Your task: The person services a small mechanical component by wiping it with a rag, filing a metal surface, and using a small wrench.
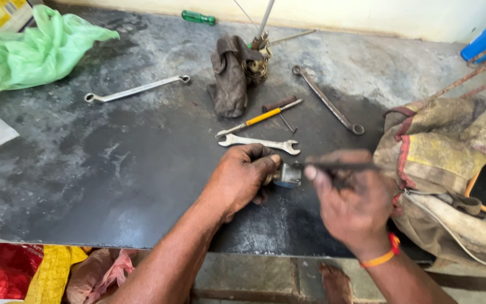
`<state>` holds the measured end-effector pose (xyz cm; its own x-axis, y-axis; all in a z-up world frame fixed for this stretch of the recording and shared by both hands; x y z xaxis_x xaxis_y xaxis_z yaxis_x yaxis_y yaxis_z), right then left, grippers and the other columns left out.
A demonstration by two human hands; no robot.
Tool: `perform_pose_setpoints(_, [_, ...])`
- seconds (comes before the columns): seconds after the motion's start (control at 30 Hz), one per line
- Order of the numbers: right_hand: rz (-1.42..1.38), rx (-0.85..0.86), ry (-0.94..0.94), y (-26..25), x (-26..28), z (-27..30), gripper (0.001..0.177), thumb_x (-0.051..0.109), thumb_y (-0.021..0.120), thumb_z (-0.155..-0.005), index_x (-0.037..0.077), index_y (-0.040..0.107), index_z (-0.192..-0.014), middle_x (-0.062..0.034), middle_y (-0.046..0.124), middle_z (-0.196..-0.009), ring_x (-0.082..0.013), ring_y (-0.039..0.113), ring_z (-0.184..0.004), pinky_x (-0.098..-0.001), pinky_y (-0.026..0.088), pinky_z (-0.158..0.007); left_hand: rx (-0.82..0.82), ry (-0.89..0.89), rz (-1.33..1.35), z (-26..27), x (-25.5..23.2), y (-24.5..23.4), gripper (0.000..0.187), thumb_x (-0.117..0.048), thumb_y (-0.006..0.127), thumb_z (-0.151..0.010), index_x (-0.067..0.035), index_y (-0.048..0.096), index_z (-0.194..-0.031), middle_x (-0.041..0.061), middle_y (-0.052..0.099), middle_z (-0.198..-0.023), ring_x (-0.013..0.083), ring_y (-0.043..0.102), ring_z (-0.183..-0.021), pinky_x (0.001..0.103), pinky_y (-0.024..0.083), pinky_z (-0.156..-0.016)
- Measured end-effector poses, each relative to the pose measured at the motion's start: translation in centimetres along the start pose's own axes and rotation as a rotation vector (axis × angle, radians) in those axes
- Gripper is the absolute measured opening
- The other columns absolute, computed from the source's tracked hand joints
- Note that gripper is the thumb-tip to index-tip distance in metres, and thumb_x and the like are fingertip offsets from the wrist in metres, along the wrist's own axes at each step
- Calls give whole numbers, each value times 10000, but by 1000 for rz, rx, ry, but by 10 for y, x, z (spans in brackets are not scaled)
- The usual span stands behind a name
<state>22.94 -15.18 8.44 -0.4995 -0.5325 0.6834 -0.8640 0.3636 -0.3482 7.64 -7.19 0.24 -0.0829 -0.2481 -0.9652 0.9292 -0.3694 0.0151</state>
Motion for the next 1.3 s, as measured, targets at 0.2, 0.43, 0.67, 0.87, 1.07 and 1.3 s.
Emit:
perform_pose_setpoints(0.2, [24, 45, -41, 2, 9, -2, 173, -36, 742, -932, -3, 623, -1053, -53, 730, -974, -65, 697, -868, -211, 568, -752, -30, 24, -13, 6, -6, 0, 267, -258, 618, -950, -19, 736, -965, 18, 612, -664, 110, 557, -503, 287, 489, -438])
perform_pose_setpoints(0.43, [70, 7, -2, -5, -1, -2, 161, -2, 762, -986, -17, 687, -1128, -42, 701, -942, -48, 535, -757, -214, 454, -714, -40, 4, -53, 10, -9, -2, 286, -259, 603, -960, -4, 731, -969, 28, 600, -639, 122, 551, -478, 302, 488, -442])
perform_pose_setpoints(0.67, [51, 5, 33, 3, -3, -3, 133, 8, 741, -975, -8, 674, -1089, -35, 711, -917, -43, 548, -761, -203, 453, -660, -47, 33, -52, 11, -11, -2, 296, -268, 595, -966, -6, 730, -989, 28, 608, -640, 120, 558, -473, 307, 491, -442])
perform_pose_setpoints(0.87, [80, 54, -3, 9, 7, -4, 114, 4, 730, -976, -17, 678, -1075, -54, 735, -918, -54, 667, -800, -209, 544, -701, -67, 37, -92, 12, -9, -3, 307, -284, 589, -971, -9, 723, -998, 34, 611, -637, 120, 571, -476, 308, 509, -444])
perform_pose_setpoints(1.07, [-7, 21, 70, 5, -4, -2, 141, 4, 731, -980, -12, 671, -1106, -45, 725, -932, -58, 621, -799, -214, 505, -690, -72, 56, -88, 11, -11, -3, 312, -290, 595, -965, -12, 732, -993, 35, 611, -636, 125, 570, -475, 309, 505, -438])
perform_pose_setpoints(1.3, [94, 34, 14, 8, -1, -4, 122, 7, 744, -975, -1, 680, -1078, -47, 720, -917, -76, 595, -771, -226, 490, -692, -62, 70, -70, 10, -13, -4, 306, -277, 597, -964, -2, 729, -987, 23, 615, -657, 114, 572, -501, 300, 512, -443])
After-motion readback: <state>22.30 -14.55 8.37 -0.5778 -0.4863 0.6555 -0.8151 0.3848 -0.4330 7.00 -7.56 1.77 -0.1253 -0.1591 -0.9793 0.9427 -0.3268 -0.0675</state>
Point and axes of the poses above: each hand's wrist, its own z-axis away from the middle knuckle, its own y-axis out of the palm, x = y × z, the point moved 8 cm from there along -z, towards the middle knuckle
